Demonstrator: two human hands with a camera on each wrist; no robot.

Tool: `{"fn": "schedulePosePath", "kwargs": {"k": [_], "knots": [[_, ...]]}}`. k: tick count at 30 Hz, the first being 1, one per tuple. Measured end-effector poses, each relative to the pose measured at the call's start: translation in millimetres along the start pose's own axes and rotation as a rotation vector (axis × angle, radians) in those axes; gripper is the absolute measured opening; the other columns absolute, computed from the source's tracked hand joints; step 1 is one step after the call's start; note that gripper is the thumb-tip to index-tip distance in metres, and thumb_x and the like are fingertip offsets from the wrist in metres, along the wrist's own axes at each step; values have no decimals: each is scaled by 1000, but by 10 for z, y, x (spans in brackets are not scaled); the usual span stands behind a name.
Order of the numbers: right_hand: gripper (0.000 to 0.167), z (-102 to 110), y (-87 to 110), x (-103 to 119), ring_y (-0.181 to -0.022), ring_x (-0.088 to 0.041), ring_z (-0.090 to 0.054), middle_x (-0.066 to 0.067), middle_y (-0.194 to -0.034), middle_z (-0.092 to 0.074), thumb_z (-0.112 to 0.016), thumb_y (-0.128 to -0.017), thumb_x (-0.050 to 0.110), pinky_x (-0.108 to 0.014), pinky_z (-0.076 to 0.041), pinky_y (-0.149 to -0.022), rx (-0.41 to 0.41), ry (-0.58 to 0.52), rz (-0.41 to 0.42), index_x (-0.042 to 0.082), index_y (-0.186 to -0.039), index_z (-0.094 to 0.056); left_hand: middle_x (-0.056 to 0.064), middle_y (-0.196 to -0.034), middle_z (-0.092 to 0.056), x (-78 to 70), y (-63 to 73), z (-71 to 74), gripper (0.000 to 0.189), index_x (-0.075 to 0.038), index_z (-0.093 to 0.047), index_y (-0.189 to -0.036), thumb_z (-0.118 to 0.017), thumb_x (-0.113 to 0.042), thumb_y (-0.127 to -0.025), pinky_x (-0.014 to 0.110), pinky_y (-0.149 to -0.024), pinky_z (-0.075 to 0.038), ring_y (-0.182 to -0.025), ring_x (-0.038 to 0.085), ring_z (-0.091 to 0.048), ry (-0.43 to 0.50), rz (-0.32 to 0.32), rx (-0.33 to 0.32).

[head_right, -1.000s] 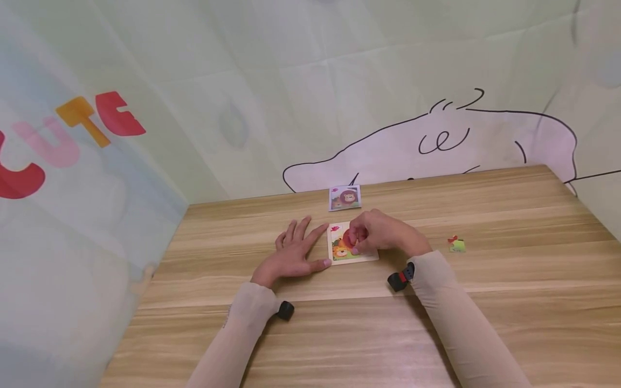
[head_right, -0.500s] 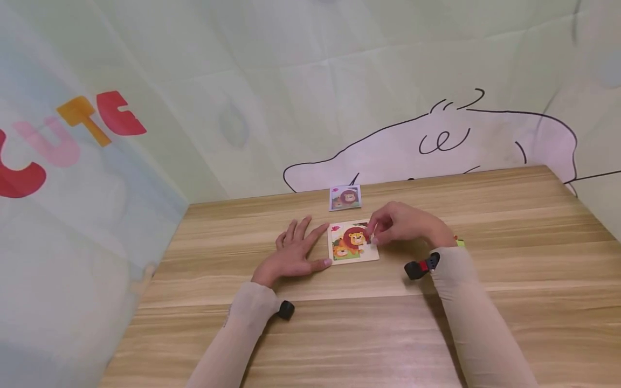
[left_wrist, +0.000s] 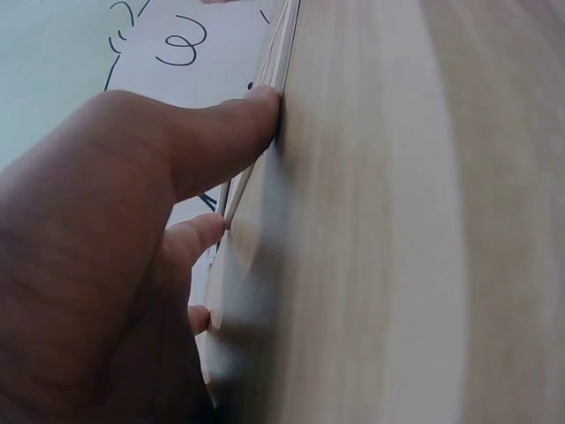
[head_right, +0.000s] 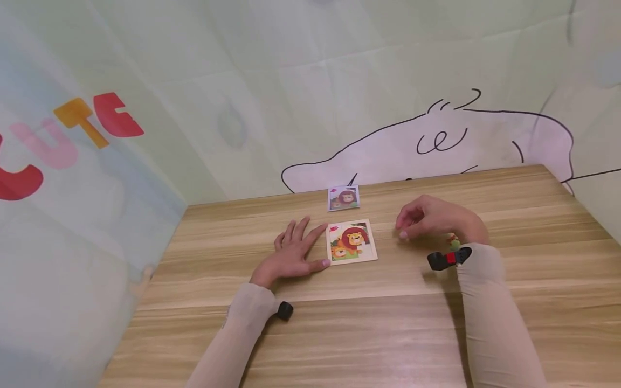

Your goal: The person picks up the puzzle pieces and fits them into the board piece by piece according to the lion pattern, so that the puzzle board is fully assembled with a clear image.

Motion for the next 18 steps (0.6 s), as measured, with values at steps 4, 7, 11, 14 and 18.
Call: {"fn": "schedulePosePath", "kwargs": {"k": [4, 7, 11, 14, 18], "knots": [[23, 52, 84, -104, -88, -11, -64, -4, -100, -77, -85, -92, 19, -24, -53, -81, -6, -14, -40, 8, -110, -77, 7, -184, 12, -13, 17, 8, 94, -41, -17, -172, -65, -65, -95, 73, -129, 4, -168, 44, 18, -7, 5, 4], [24, 71, 129, -166, -87, -10, -64, -3, -100, -77, -85, -92, 18, -24, -53, -80, -10, -28, -61, 7, -111, -76, 7, -184, 12, -18, 25, 15, 94, -41, -17, -172, -65, -64, -95, 73, -129, 4, -168, 44, 19, -11, 10, 6], [25, 98, 195, -234, -84, -8, -63, -2, -97, -76, -85, -91, 16, -24, -53, -76, -29, -51, -60, 5, -111, -75, 7, -184, 12, -16, 26, 17, 94, -41, -16, -172, -65, -65, -95, 73, -129, 5, -168, 44, 18, -4, 8, 3], [24, 132, 269, -300, -83, -7, -63, 2, -95, -75, -85, -91, 13, -24, -54, -74, -58, -48, -47, 4, -111, -75, 8, -184, 12, -27, 33, 19, 94, -40, -17, -173, -65, -64, -95, 73, -129, 5, -168, 45, 18, -2, 5, 2], [22, 195, 393, -400, -80, -7, -64, 8, -93, -75, -83, -93, 9, -24, -54, -74, -91, -62, -28, 2, -111, -75, 10, -184, 9, -71, 64, 47, 92, -37, -19, -172, -65, -61, -96, 73, -129, 4, -168, 46, 17, -4, 1, 2]]}}
Point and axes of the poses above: each hand's wrist, its own y-axis away from the middle knuckle, its own z-axis out of the back of the hand, x = y × z, the point moved 5 cm from there along -y, towards the middle knuckle
